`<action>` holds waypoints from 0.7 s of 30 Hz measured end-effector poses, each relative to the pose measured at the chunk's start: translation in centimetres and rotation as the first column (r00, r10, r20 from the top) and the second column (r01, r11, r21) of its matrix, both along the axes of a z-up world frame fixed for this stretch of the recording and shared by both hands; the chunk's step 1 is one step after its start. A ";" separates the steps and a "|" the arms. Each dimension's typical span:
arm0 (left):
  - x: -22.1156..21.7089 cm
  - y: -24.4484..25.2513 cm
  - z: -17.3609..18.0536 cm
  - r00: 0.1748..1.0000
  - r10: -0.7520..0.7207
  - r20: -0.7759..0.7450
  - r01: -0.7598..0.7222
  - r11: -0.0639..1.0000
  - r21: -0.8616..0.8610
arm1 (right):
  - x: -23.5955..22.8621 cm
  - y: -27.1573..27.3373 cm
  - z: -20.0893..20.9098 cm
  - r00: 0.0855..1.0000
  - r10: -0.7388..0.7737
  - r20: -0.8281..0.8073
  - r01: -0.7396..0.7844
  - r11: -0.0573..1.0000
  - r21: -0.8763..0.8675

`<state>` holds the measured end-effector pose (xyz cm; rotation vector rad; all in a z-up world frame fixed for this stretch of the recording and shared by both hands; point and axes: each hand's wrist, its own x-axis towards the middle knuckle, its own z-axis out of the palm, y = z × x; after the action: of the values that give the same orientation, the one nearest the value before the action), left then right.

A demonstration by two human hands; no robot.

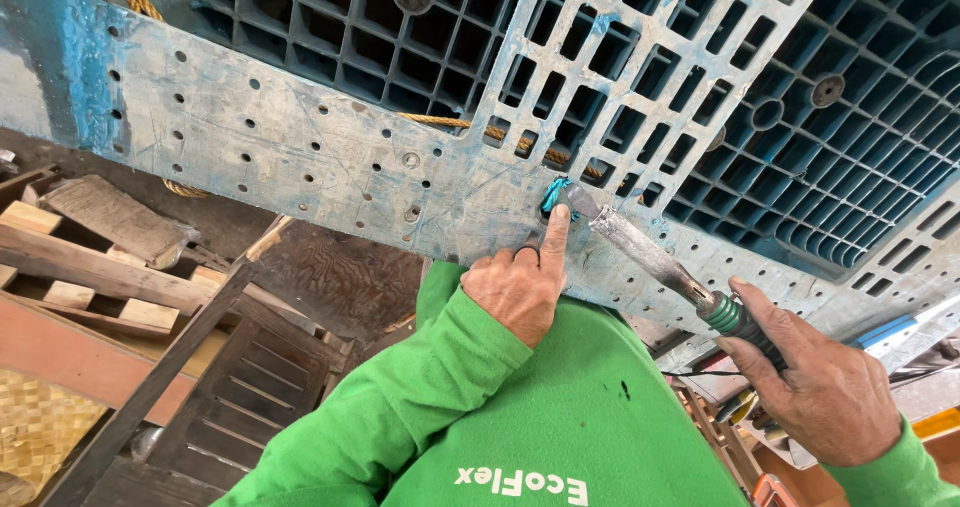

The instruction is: The person uses a soldering iron to melt and fuse a small blue plastic patch onto a damaged area of a large blue plastic pallet. They then use a hand saw to trim the excess material around the patch.

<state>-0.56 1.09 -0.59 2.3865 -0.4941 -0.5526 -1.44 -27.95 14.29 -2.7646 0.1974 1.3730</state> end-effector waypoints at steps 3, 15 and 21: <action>-0.2 -0.2 -0.1 0.992 0.058 0.114 -0.053 0.998 -0.041 | -0.3 -0.5 -0.7 0.995 -0.059 0.079 0.048 0.990 0.133; 0.2 -0.4 -0.9 0.973 0.088 0.214 -0.065 0.992 -0.112 | -2.0 -0.3 -0.3 0.949 -0.310 0.063 0.279 0.914 0.295; 0.2 -0.2 -0.7 0.979 0.091 0.184 -0.065 0.988 -0.141 | -1.6 -0.3 -0.3 0.955 -0.290 0.057 0.264 0.925 0.273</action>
<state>-0.33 0.91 -1.28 2.3289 -0.5016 -0.2486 -3.06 -28.23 13.95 -2.4627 0.3592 1.1049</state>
